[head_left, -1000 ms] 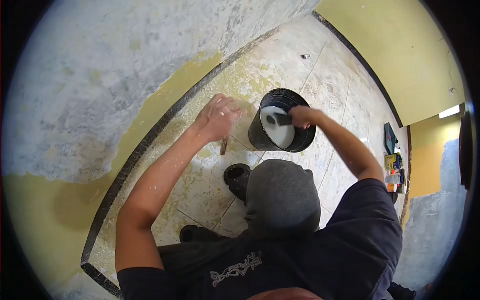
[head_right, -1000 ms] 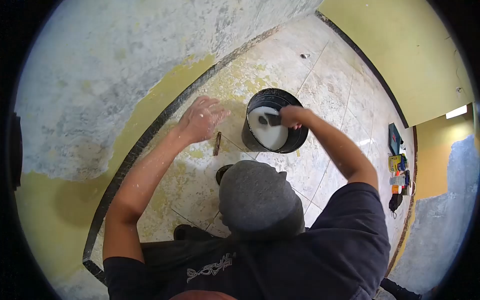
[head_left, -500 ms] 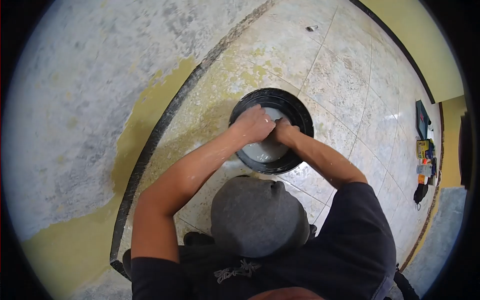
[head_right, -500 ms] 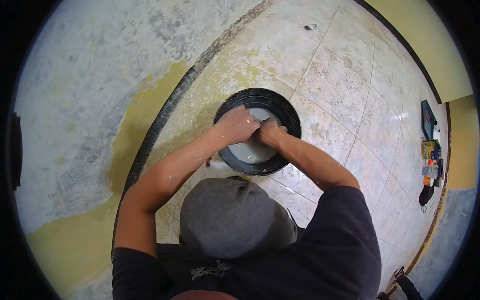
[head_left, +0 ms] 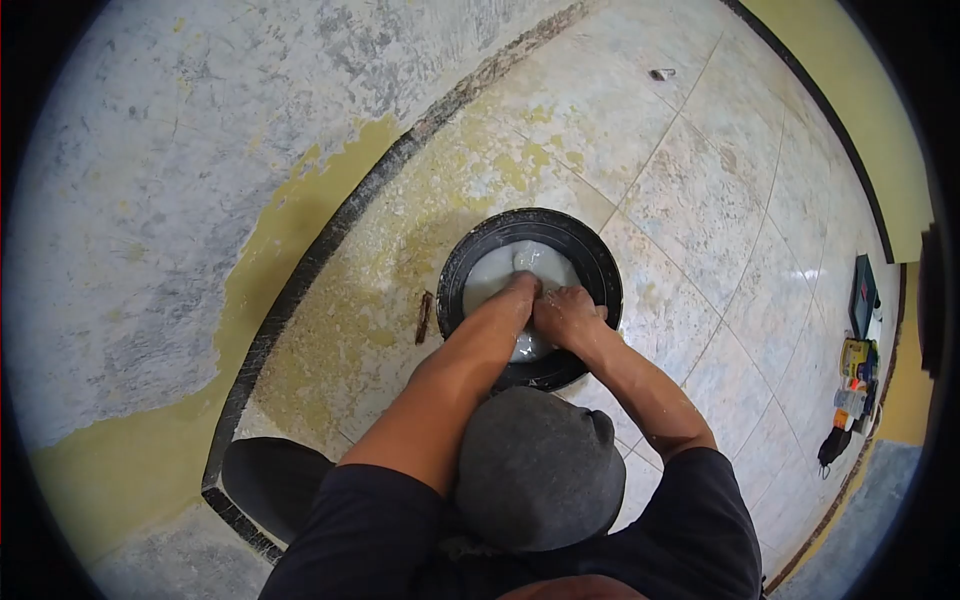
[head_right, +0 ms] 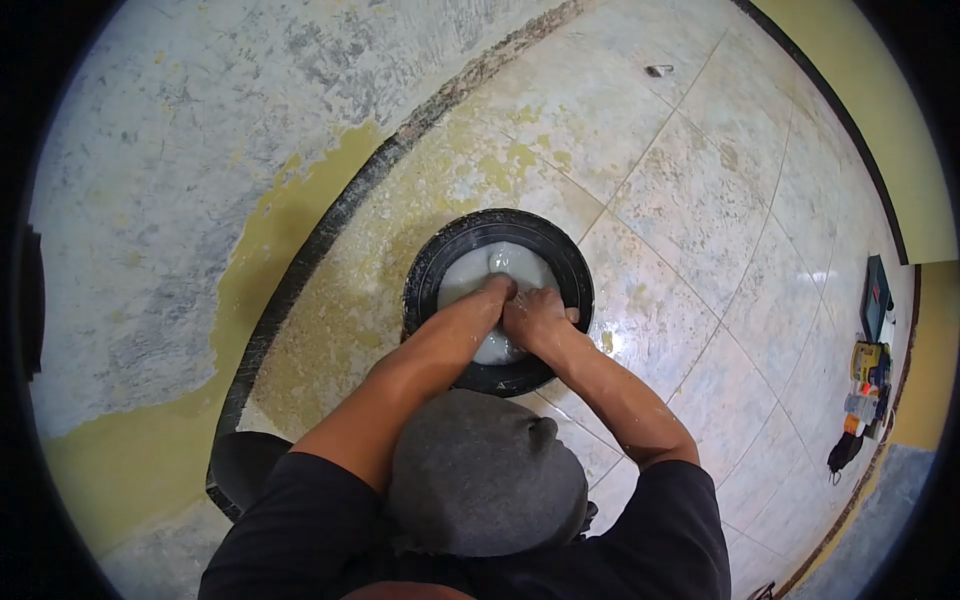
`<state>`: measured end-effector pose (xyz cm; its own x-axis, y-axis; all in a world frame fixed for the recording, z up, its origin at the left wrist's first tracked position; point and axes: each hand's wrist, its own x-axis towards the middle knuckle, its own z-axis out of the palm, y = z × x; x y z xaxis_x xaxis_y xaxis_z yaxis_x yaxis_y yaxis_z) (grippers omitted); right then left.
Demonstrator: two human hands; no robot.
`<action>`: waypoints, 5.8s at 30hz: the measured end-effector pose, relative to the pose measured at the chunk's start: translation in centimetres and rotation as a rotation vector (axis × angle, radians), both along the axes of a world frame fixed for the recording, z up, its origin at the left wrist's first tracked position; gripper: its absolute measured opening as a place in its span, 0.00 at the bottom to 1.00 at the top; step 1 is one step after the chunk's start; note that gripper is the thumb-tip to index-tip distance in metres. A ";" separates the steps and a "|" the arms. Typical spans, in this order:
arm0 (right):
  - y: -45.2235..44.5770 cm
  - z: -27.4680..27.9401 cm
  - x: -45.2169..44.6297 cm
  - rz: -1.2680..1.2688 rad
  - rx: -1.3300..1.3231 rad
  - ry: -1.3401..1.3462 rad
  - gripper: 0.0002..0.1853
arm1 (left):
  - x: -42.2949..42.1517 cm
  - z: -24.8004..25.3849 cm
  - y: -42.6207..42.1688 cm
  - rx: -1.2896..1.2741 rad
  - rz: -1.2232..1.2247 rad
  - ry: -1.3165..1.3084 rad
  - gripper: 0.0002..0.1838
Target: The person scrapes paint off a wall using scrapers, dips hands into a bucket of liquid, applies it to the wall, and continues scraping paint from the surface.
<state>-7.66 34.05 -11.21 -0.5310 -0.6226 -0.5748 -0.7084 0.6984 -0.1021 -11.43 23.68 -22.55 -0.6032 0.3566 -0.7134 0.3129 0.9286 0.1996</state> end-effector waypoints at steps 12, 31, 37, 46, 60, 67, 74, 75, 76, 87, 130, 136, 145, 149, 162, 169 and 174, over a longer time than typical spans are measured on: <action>0.1 1.7 0.6 0.018 -0.029 0.199 0.13 | 3.3 7.5 -2.2 0.160 0.119 0.401 0.13; -18.6 25.3 4.9 0.482 0.011 0.801 0.10 | 10.8 16.7 -20.0 1.795 1.040 0.032 0.22; -33.6 21.7 9.7 0.588 -0.419 0.614 0.15 | 19.2 16.5 -28.0 2.931 1.012 -0.094 0.17; -41.8 4.2 17.0 0.174 -0.904 0.276 0.24 | 23.5 10.7 -32.8 3.326 1.488 0.933 0.22; -42.7 -5.1 19.8 -0.308 -1.243 -0.221 0.28 | 28.1 5.8 -35.6 1.820 2.336 0.891 0.19; -43.4 -6.7 17.5 -0.221 -1.153 -0.083 0.26 | 26.8 5.0 -35.5 2.240 2.329 0.952 0.14; -44.5 -2.9 19.5 -0.150 -1.188 -0.118 0.27 | 28.4 8.2 -36.5 2.328 2.327 1.096 0.18; -45.0 -1.8 20.2 -0.152 -1.121 -0.167 0.27 | 28.7 7.5 -36.6 2.324 2.333 1.092 0.18; -45.1 -2.7 20.6 -0.190 -1.130 -0.141 0.27 | 29.2 7.1 -36.5 2.253 2.344 1.134 0.17; -42.4 -7.3 17.7 -0.330 -1.151 -0.107 0.27 | 26.0 3.6 -34.8 1.890 2.376 0.954 0.18; -45.5 -8.7 22.7 -0.872 -1.311 -1.232 0.25 | 30.0 11.0 -36.6 0.590 2.395 1.022 0.19; -44.2 -5.3 21.9 -0.636 -1.237 -0.663 0.24 | 29.6 8.4 -36.9 0.976 2.394 1.096 0.19; -45.0 -7.3 21.4 -0.551 -1.355 -0.830 0.23 | 29.2 7.2 -37.2 0.961 2.324 1.218 0.21; -44.0 -9.0 21.6 -0.543 -1.290 -0.777 0.22 | 29.2 5.0 -36.5 1.224 2.410 1.057 0.22; -45.3 -12.5 21.9 -0.825 -1.189 -0.926 0.26 | 29.8 6.0 -36.9 0.632 2.306 1.073 0.19; -43.8 -5.3 18.9 -0.217 -1.028 0.011 0.27 | 26.7 1.5 -36.9 1.956 2.352 1.155 0.16; -43.5 -2.8 19.0 -0.140 -0.979 0.132 0.28 | 27.0 4.3 -36.3 2.718 2.264 0.724 0.09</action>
